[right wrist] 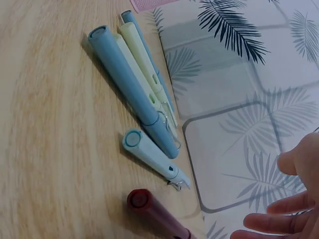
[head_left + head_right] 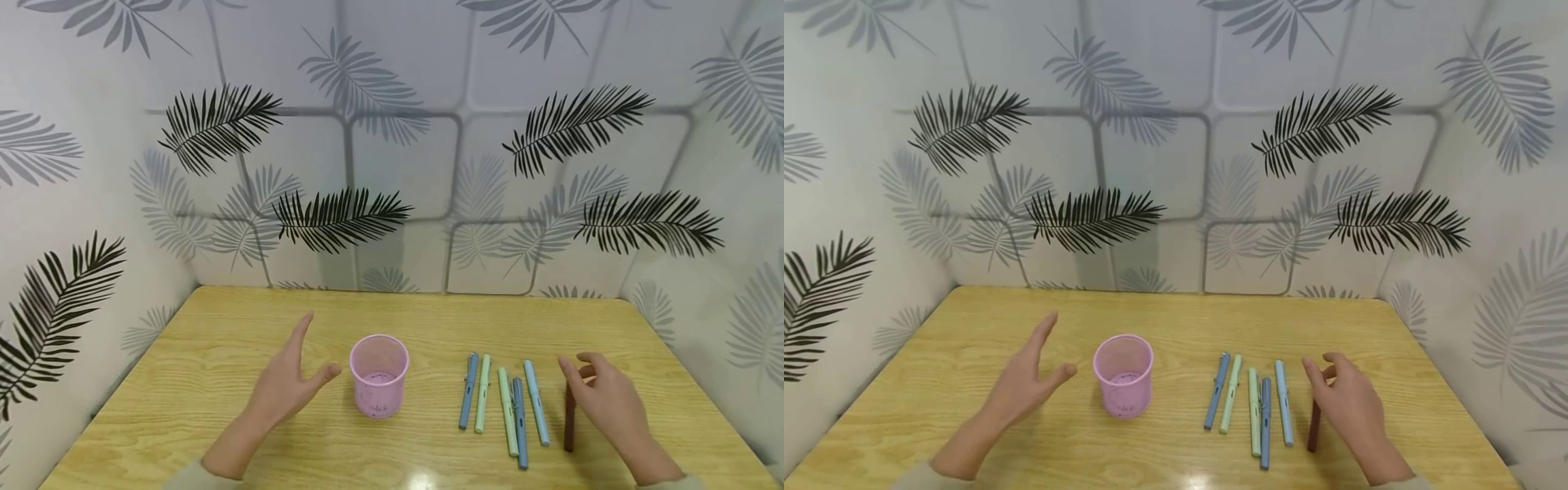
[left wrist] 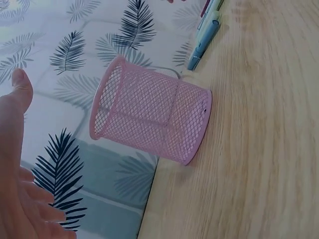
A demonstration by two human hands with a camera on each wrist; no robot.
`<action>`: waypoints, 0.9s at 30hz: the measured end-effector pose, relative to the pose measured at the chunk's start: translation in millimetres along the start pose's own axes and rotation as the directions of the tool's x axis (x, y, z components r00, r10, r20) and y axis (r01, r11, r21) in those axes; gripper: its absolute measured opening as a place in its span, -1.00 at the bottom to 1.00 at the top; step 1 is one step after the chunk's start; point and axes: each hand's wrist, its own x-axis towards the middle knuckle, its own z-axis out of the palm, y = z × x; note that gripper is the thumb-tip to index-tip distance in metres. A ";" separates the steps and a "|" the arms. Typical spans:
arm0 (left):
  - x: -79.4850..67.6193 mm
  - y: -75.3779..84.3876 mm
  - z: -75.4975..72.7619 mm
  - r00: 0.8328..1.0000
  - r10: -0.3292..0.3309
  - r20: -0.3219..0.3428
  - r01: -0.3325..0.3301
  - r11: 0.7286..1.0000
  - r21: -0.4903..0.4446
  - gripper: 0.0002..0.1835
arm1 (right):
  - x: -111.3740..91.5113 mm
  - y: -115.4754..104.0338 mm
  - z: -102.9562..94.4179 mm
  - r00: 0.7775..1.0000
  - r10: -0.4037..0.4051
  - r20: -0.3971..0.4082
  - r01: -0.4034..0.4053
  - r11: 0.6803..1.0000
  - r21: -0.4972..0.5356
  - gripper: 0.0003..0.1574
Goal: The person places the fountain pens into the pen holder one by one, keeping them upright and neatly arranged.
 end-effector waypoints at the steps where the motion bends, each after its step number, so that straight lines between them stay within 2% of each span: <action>1: 0.4 0.9 1.4 1.000 0.002 -0.003 -0.002 1.000 -0.028 -0.04 | 0.5 1.5 0.3 1.000 0.009 0.011 -0.009 1.000 -0.001 -0.06; 4: 1.6 4.0 6.9 1.000 0.017 -0.008 -0.018 0.992 -0.128 -0.07 | 2.4 6.6 1.0 0.999 0.025 0.040 -0.025 1.000 -0.014 -0.05; 7: 2.4 7.1 14.5 1.000 0.031 -0.007 -0.031 0.970 -0.241 -0.11 | 4.3 11.3 2.7 0.996 0.046 0.075 -0.044 0.999 -0.022 -0.02; 12: 2.1 9.4 27.7 1.000 0.000 0.021 0.008 0.924 -0.381 -0.17 | 7.9 17.3 6.1 0.987 0.087 0.135 -0.088 0.996 -0.004 -0.01; 18: 0.3 12.4 37.3 0.994 -0.073 0.085 0.105 0.873 -0.476 -0.20 | 7.3 20.1 11.0 0.983 0.094 0.160 -0.103 0.994 0.047 -0.17; 21: -0.2 13.0 40.3 0.992 -0.074 0.100 0.115 0.854 -0.508 -0.23 | 8.4 22.0 12.8 0.982 0.098 0.165 -0.105 0.994 0.034 -0.23; 27: -0.3 12.5 46.3 0.994 -0.060 0.088 0.097 0.846 -0.524 -0.22 | 13.5 26.2 16.6 0.983 0.104 0.150 -0.100 0.994 -0.036 -0.22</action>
